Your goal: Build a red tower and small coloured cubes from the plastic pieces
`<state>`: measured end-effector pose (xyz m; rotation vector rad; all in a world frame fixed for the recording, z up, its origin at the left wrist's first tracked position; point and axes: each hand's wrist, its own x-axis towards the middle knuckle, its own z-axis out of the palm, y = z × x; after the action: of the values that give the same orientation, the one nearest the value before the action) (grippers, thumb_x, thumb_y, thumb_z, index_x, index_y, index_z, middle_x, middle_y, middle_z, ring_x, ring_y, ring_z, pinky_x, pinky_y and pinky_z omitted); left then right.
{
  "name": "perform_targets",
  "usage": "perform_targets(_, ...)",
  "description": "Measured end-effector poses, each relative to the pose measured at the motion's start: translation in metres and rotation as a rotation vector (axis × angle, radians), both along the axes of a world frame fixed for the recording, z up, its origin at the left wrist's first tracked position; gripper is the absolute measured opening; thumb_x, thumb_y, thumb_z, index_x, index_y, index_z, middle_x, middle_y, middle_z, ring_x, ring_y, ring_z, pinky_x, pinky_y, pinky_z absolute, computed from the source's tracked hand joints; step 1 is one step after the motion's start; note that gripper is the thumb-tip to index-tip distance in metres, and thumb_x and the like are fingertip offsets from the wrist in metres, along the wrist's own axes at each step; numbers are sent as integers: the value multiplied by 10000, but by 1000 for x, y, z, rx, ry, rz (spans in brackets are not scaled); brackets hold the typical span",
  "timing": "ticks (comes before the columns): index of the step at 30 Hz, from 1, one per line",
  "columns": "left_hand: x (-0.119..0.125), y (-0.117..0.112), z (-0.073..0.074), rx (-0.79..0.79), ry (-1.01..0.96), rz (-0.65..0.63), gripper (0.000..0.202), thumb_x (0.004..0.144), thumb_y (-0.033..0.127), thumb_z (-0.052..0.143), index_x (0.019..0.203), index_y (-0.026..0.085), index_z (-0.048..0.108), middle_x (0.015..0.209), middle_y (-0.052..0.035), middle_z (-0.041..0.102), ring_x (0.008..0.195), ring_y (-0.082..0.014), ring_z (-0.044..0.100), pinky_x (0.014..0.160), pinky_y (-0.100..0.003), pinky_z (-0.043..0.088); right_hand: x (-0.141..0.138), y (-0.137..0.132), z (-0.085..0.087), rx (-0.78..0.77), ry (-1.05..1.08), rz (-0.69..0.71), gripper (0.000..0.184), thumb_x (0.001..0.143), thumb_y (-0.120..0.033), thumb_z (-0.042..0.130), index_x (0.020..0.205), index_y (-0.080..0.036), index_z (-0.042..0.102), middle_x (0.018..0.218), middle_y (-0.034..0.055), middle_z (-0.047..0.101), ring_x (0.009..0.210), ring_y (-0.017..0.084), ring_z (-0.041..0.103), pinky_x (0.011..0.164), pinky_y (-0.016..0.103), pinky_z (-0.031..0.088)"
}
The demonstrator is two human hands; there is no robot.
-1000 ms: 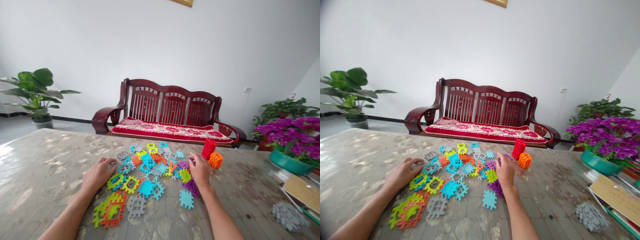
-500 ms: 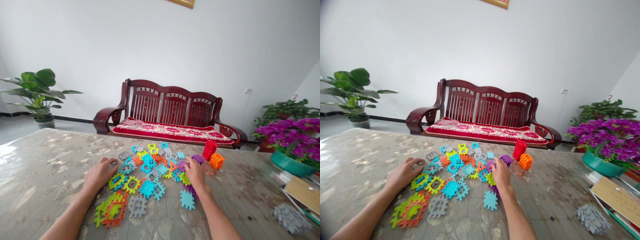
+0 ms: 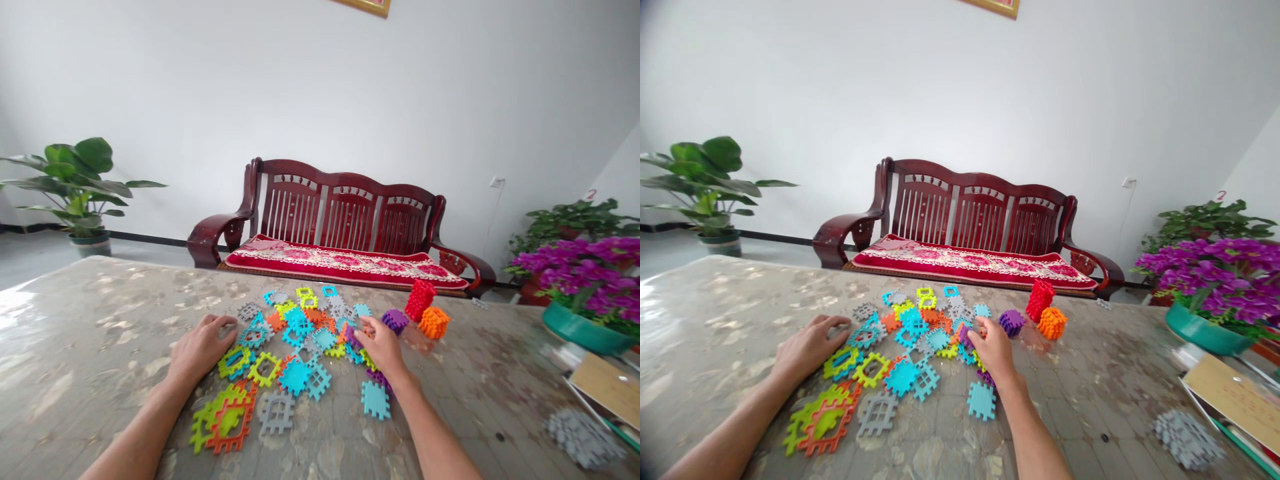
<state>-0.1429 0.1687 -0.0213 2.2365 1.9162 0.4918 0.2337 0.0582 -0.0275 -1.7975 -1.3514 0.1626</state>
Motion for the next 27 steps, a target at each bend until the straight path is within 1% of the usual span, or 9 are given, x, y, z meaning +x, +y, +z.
perform_targets(4, 2, -2, 3, -21, 26, -2, 451, 864, 516, 390, 1164, 324, 665, 1264, -62, 612, 1007, -300, 660, 742, -370, 495, -7, -8, 12, -169, -238, 30, 567, 666, -344, 708, 1223, -266, 643, 1096, 38, 732, 1031, 246, 652, 918, 365, 473)
perform_targets(6, 2, -3, 5, -33, 33, 1, 454, 868, 511, 381, 1171, 324, 661, 1271, -63, 609, 1021, -304, 657, 747, -375, 495, -7, -10, 13, -238, -269, 49, 653, 643, -318, 725, 1282, -277, 600, 1138, 28, 720, 1067, 248, 633, 945, 364, 450)
perform_targets(8, 3, -3, 5, -41, 36, 1, 455, 871, 515, 373, 1173, 330, 659, 1281, -60, 605, 1024, -305, 656, 747, -380, 495, -4, -10, 12, -262, -251, 73, 668, 648, -294, 714, 1302, -268, 581, 1158, 29, 712, 1088, 247, 622, 958, 360, 440)
perform_targets(12, 1, 0, 2, -27, 28, -4, 457, 865, 528, 388, 1174, 332, 662, 1285, -57, 607, 1015, -307, 659, 749, -381, 495, -2, -7, 5, -221, -183, 107, 637, 656, -242, 692, 1284, -250, 588, 1142, 41, 706, 1075, 237, 624, 961, 355, 446)
perform_targets(16, 0, 3, -1, -14, 2, -6, 455, 854, 538, 420, 1159, 322, 679, 1277, -67, 615, 1005, -301, 663, 742, -365, 496, 1, -4, 6, -80, -145, 100, 605, 645, -271, 718, 1238, -227, 607, 1189, 66, 661, 1074, 233, 612, 964, 357, 450)
perform_targets(18, -1, 3, -2, -13, -4, -6, 450, 850, 539, 430, 1154, 322, 682, 1276, -68, 618, 998, -297, 665, 737, -358, 496, 7, -4, 10, 15, -142, 49, 564, 660, -322, 722, 1203, -212, 621, 1165, 78, 654, 1075, 242, 600, 959, 364, 451)
perform_targets(21, 0, 1, 0, -16, 5, -5, 453, 853, 541, 423, 1157, 326, 681, 1273, -64, 621, 1000, -298, 665, 734, -361, 498, 25, -6, 18, 97, -176, -135, 557, 669, -398, 729, 1175, -185, 639, 1100, 102, 650, 1034, 263, 594, 936, 376, 450)
perform_targets(24, 0, 0, 2, -19, 15, -4, 453, 853, 532, 420, 1160, 326, 681, 1276, -63, 620, 997, -300, 666, 735, -367, 501, 46, -11, 24, 70, -259, -337, 595, 684, -458, 722, 1198, -171, 637, 1070, 127, 642, 1013, 287, 575, 906, 384, 438)
perform_targets(27, 1, 0, 2, -16, 18, 0, 448, 849, 527, 426, 1158, 327, 683, 1269, -65, 625, 991, -301, 667, 724, -363, 501, 59, -15, 26, -12, -351, -463, 592, 706, -493, 709, 1203, -178, 647, 1056, 140, 641, 1011, 302, 559, 877, 383, 420)
